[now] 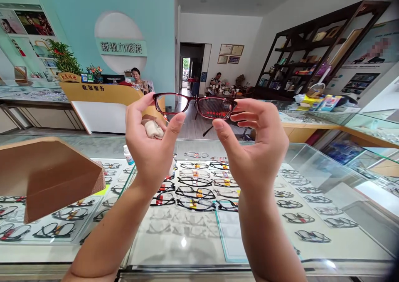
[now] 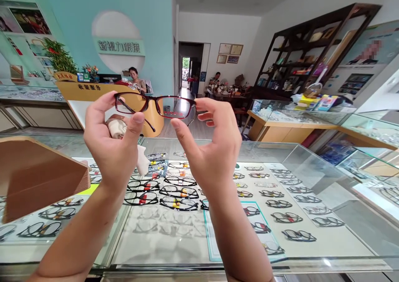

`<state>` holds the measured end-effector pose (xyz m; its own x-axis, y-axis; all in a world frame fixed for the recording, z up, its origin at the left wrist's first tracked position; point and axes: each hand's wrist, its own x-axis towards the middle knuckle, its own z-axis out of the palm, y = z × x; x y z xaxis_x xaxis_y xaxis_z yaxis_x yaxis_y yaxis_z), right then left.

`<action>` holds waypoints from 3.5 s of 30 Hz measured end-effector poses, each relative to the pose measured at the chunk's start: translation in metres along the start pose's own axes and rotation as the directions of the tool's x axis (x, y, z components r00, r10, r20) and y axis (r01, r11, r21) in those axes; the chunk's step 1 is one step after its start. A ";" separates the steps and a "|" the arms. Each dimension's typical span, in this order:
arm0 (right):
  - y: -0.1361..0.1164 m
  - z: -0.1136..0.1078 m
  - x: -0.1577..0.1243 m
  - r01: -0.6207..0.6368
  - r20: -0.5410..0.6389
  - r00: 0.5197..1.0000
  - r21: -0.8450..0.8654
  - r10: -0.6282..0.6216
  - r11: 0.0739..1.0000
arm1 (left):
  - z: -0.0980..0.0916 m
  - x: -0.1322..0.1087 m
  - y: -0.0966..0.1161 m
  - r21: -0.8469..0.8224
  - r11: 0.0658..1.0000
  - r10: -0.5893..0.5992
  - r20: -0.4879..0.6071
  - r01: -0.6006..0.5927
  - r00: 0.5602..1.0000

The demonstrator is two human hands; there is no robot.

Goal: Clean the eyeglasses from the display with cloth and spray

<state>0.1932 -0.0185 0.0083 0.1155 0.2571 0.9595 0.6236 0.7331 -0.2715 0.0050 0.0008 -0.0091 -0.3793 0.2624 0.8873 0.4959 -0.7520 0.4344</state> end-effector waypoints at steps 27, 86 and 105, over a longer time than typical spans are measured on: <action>-0.005 0.000 -0.002 -0.031 -0.061 0.998 -0.006 0.030 1.000 | -0.003 0.003 0.005 0.084 0.996 0.020 0.034 -0.023 0.999; -0.006 0.000 0.001 -0.104 0.010 0.994 -0.053 0.105 0.993 | -0.001 0.002 0.004 0.047 0.997 0.063 -0.004 -0.063 0.998; -0.004 0.001 0.002 -0.105 0.052 0.993 -0.082 0.109 0.991 | 0.000 0.003 0.005 0.120 0.985 0.124 -0.023 -0.121 0.992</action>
<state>0.1904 -0.0201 0.0109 0.1429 0.3678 0.9189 0.6695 0.6479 -0.3634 0.0066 -0.0019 -0.0046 -0.3328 0.1529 0.9305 0.6283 -0.6998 0.3397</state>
